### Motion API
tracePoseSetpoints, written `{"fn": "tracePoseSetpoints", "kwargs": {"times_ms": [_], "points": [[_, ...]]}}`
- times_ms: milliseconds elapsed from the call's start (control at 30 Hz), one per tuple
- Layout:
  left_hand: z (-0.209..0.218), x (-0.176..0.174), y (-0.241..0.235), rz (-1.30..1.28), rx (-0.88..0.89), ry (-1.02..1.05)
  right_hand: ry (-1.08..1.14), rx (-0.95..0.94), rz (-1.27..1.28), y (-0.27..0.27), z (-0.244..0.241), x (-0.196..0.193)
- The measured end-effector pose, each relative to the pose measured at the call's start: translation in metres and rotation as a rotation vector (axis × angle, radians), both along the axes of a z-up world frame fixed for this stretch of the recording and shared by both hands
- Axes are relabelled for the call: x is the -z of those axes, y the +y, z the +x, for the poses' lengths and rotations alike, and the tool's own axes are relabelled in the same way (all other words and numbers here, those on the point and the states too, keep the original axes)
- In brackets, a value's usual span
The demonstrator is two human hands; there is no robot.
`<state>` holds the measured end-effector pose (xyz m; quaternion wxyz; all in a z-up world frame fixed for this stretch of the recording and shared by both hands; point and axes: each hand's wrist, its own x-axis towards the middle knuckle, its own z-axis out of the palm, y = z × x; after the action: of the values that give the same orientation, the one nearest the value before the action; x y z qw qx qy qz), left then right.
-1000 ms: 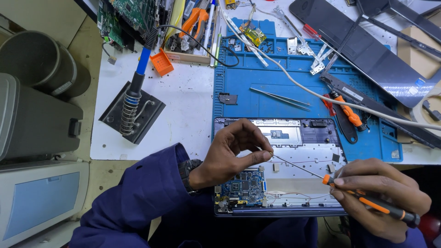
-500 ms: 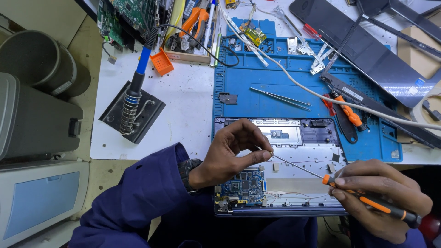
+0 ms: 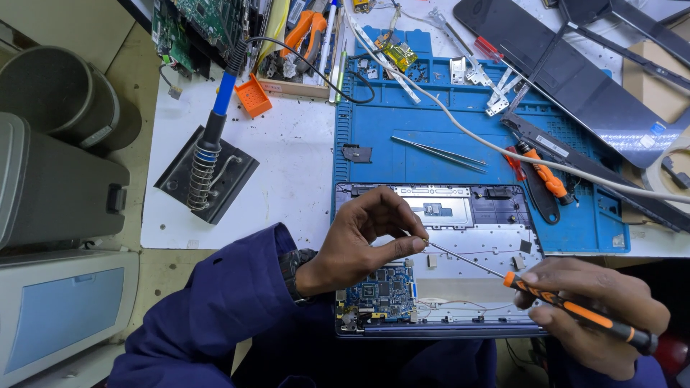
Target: The person uses tweezers to position a small component on a circuit board inside a disassembled electronic device. They then use a soldering iron to solder the component in place, applying heat and solder to the connection points.
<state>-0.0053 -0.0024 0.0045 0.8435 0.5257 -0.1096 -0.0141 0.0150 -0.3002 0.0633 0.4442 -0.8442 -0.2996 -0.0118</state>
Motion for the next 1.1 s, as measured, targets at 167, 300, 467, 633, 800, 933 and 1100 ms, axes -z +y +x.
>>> {"fn": "tracePoseSetpoints", "kwargs": {"times_ms": [167, 300, 467, 633, 800, 933, 1100], "points": [[0.0, 0.0, 0.0, 0.007, -0.001, -0.004, 0.05, 0.017, 0.073, -0.003, -0.008, 0.011], [0.0, 0.0, 0.0, 0.003, 0.0, -0.006, 0.05, -0.119, 0.094, 0.008, 0.004, -0.001], [0.0, -0.001, 0.0, 0.011, 0.006, -0.006, 0.022, -0.174, 0.016, 0.001, 0.003, -0.009], [-0.001, -0.001, 0.0, 0.021, 0.009, -0.011, -0.002, -0.026, -0.05, 0.007, -0.005, -0.016], [0.0, -0.002, 0.001, 0.04, -0.018, -0.007, -0.183, -0.187, -0.435, -0.019, 0.008, -0.043], [0.001, -0.005, 0.003, 0.07, -0.042, -0.041, -0.573, 0.048, -0.441, 0.013, 0.019, -0.034], [0.005, -0.003, 0.002, 0.134, -0.067, -0.056, -0.522, -0.202, -0.919, 0.025, 0.104, -0.005]]}}
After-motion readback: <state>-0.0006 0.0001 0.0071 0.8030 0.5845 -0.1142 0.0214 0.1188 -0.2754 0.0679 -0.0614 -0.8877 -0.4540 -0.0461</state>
